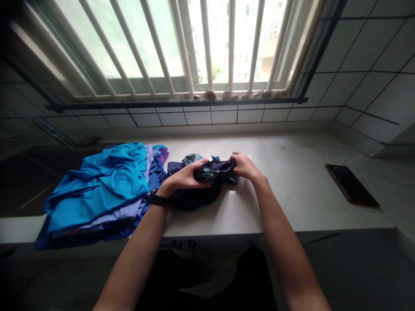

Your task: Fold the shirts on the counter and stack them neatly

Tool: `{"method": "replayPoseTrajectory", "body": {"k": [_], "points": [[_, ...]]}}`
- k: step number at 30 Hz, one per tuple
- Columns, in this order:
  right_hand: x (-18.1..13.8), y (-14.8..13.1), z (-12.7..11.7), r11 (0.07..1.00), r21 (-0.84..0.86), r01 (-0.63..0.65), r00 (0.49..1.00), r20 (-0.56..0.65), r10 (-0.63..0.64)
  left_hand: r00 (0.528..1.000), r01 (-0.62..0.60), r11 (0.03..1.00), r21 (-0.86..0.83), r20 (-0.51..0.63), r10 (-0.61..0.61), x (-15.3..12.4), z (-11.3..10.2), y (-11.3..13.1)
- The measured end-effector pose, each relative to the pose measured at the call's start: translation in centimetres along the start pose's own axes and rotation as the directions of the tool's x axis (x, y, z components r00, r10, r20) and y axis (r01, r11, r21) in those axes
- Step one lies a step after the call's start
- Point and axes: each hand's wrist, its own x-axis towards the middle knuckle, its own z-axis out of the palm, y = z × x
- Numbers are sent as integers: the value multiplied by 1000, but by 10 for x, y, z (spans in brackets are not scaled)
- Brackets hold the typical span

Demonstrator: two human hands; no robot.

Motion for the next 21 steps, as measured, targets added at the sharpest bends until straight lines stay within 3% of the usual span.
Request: {"method": "replayPoseTrajectory", "body": {"k": [1,3,5,7,8,10,12,14,15,16,18,21], "points": [[1,1,-1,999,-20,-28,999,-36,28,995,0,1000,-11,95,1,-1,-3,1],[3,2,-3,998,18,-67,972,-224,70,959,19,1000,-25,284,-11,-2,-8,2],[6,0,-5,990,130,-52,878,-466,108,910,37,999,-38,415,-18,-2,-11,3],[9,-3,-7,951,310,-3,813,-552,182,886,24,997,-69,464,11,0,-10,2],[9,-5,-7,909,417,15,822,-523,226,886,7,996,-92,463,37,1,-9,1],[10,-9,-9,796,605,19,896,-363,255,923,-33,993,-117,378,75,2,-5,-1],[8,-13,-9,722,692,-6,965,-184,185,986,-52,998,-37,154,57,4,0,-7],[6,-16,-8,718,695,-42,994,-45,102,996,-1,990,140,-92,14,5,4,-15],[5,-16,-7,733,678,-60,997,9,74,987,41,973,225,-162,-4,5,5,-19],[4,-15,-4,755,651,-77,997,53,56,984,74,953,292,-179,-21,4,6,-23],[4,-10,1,821,561,-104,993,108,52,993,95,923,372,-106,-60,4,8,-28],[4,-1,5,917,366,-161,982,156,110,993,119,884,452,-72,-97,4,10,-29]]}}
